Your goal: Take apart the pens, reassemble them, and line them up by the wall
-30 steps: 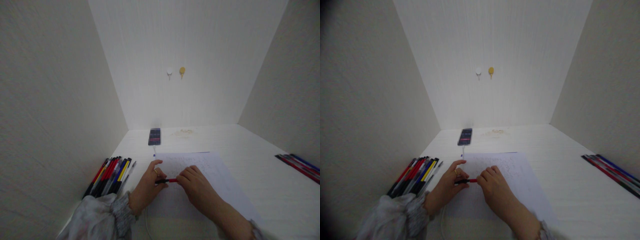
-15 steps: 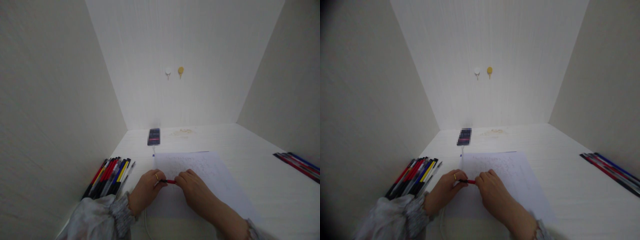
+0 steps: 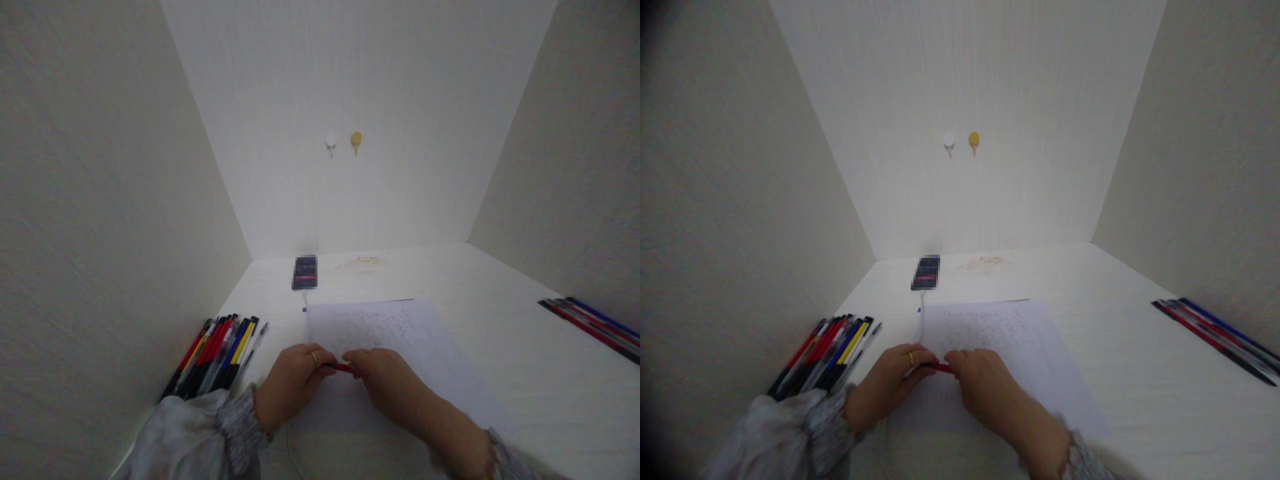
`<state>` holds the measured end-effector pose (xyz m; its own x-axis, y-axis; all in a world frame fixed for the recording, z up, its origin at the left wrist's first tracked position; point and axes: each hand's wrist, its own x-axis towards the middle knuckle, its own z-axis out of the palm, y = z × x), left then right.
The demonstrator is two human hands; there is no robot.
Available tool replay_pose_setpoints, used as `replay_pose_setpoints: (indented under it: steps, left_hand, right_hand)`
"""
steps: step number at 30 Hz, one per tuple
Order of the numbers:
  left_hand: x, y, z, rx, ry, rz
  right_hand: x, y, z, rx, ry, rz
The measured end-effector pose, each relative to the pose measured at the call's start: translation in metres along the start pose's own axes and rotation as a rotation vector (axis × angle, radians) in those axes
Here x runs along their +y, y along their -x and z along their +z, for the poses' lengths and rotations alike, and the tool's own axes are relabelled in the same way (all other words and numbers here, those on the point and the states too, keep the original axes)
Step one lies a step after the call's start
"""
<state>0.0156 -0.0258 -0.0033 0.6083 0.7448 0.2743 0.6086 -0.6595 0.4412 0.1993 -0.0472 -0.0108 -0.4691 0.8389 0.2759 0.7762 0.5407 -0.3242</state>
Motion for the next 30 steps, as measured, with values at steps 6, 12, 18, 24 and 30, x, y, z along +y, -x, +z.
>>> replay_pose_setpoints:
  steps: [6,12,18,24,30]
  left_hand:
    - [0.001,-0.002,-0.003,0.152,0.063,-0.105]
    - [-0.004,-0.002,-0.001,0.176,0.128,-0.152]
    - [-0.012,0.0,0.003,0.209,0.128,-0.102]
    - [-0.01,-0.001,0.0,0.261,0.104,-0.073]
    - [-0.013,0.001,0.002,0.248,0.114,-0.065]
  right_hand:
    - [0.011,0.0,-0.009,0.267,-0.08,-0.013]
    - [0.008,0.001,-0.015,0.231,-0.206,0.043]
    - [0.007,0.0,-0.015,0.136,-0.348,0.163]
    - [0.006,0.003,-0.014,0.116,-0.447,0.167]
    - [0.011,0.003,-0.012,0.057,-0.555,0.233]
